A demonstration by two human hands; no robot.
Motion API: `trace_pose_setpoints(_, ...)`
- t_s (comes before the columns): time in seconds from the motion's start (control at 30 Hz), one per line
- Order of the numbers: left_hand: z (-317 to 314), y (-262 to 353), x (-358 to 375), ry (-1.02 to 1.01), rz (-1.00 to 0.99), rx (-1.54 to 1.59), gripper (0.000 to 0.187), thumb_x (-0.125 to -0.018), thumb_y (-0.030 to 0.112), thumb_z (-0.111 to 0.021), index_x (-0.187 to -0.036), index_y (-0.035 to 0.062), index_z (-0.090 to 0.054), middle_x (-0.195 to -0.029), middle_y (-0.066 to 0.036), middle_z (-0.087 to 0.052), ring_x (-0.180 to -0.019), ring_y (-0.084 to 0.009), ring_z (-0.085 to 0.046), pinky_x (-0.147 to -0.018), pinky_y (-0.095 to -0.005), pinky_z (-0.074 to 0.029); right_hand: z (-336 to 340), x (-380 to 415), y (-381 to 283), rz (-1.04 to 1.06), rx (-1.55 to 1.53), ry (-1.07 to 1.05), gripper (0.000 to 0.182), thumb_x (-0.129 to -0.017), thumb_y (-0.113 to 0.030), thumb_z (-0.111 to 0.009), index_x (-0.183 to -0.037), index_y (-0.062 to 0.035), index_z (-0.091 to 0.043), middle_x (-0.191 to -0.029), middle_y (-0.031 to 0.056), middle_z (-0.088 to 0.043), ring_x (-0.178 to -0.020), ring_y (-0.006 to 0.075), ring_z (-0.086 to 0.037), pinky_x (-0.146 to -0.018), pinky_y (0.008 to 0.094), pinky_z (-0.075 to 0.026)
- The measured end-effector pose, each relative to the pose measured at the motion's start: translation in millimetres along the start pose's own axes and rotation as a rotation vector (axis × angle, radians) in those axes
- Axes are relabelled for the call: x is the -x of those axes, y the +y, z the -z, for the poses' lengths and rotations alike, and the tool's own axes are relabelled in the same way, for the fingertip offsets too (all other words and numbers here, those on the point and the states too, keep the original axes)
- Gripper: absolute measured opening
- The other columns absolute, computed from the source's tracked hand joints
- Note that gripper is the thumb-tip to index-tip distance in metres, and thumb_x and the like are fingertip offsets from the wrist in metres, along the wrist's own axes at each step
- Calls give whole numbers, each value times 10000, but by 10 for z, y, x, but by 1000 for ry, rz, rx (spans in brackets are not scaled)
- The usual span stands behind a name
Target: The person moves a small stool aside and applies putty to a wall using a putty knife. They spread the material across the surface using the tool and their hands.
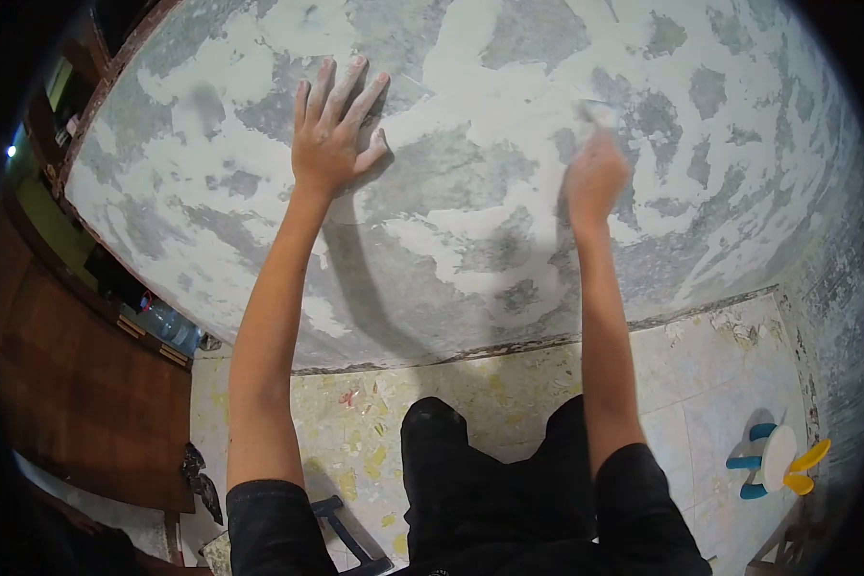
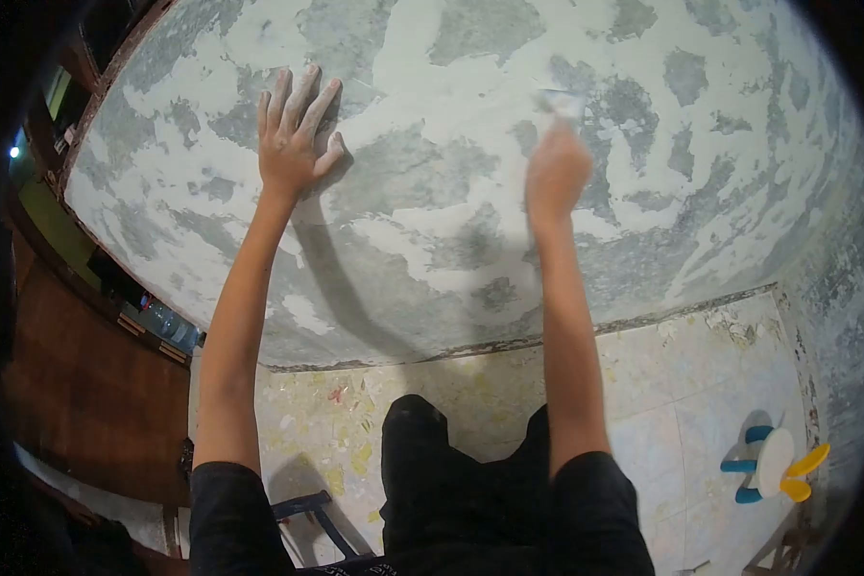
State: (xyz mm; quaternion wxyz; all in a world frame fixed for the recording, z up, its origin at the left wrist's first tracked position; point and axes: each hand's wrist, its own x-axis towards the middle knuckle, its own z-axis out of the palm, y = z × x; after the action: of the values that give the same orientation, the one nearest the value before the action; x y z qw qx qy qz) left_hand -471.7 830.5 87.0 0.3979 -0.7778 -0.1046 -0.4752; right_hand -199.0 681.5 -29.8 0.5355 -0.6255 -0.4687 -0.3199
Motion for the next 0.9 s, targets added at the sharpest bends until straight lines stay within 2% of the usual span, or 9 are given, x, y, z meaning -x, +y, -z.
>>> trace_pose_setpoints(0.13, -30, 17, 2, 29, -14, 27, 652, -757, 335, -601, -1404, 280, -541, -1509, -16, -440, -1422, -320, -341, -1143, -544, -257, -75, 155, -97, 335, 7, -121, 78, -859, -78, -551, -887, -20, -594, -693, 165, -604, -587, 337, -606, -534, 453, -477)
trace_pose_setpoints(0.23, -14, 33, 10, 33, 1, 28, 639, -761, 327, -608, -1396, 285, -549, -1509, -13, -441, -1425, -313, -340, -1146, -536, -258, 72, -2, 142, 335, 134, -36, 86, -871, -84, -549, -913, -18, -584, -697, 174, -607, -559, 345, -601, -523, 452, -475)
trace_pose_setpoints(0.27, -2, 47, 11, 27, 6, 26, 637, -763, 324, -609, -1396, 284, -549, -1510, -14, -441, -1426, -311, -339, -1147, -535, -257, 139, -101, 218, 69, 132, 55, 99, -888, -91, -544, -942, -20, -587, -692, 170, -605, -559, 344, -604, -519, 449, -478)
trace_pose_setpoints(0.37, -4, 11, 3, 27, 4, 8, 639, -767, 319, -613, -1401, 283, -544, -1513, -14, -437, -1429, -305, -336, -1150, -535, -251, -28, -50, 146, -116, 41, 149, 130, -902, -149, -565, -884, -27, -606, -700, 188, -608, -581, 373, -589, -527, 462, -467)
trace_pose_setpoints(0.4, -20, 26, 15, 27, 0, 11, 641, -768, 318, -613, -1403, 284, -542, -1514, -14, -436, -1430, -302, -335, -1151, -536, -249, -155, 46, 87, 161, 22, 146, 112, -897, -121, -555, -897, -19, -601, -698, 189, -606, -596, 373, -601, -540, 465, -470)
trace_pose_setpoints(0.5, -16, 32, 15, 40, -2, 25, 638, -771, 316, -613, -1405, 285, -541, -1518, -14, -431, -1434, -295, -331, -1154, -539, -242, -31, 89, -198, 331, 55, -174, 95, -885, -70, -521, -894, -6, -591, -710, 205, -609, -617, 391, -607, -553, 482, -470)
trace_pose_setpoints(0.63, 0, 43, 20, 44, 7, 37, 644, -765, 310, -617, -1404, 283, -542, -1518, -15, -431, -1435, -298, -329, -1152, -543, -246, -57, -58, 2, -171, -38, 126, 91, -899, -113, -539, -924, -40, -588, -727, 163, -624, -615, 361, -622, -553, 473, -487)
trace_pose_setpoints(0.77, -20, 47, 16, 50, -12, 45, 649, -758, 304, -621, -1402, 279, -543, -1517, -17, -432, -1432, -304, -333, -1148, -548, -253, -133, 165, -464, 450, 90, -256, 139, -907, -77, -495, -949, -42, -623, -711, 165, -617, -584, 363, -610, -530, 469, -468)
trace_pose_setpoints(0.9, 0, 31, 22, 41, 9, 24, 634, -774, 349, -599, -1403, 301, -537, -1502, 2, -447, -1418, -302, -349, -1151, -527, -257, -215, -199, -333, -13, 83, 23, 165, -912, -96, -513, -1007, -43, -636, -659, 119, -628, -566, 301, -648, -512, 424, -509)
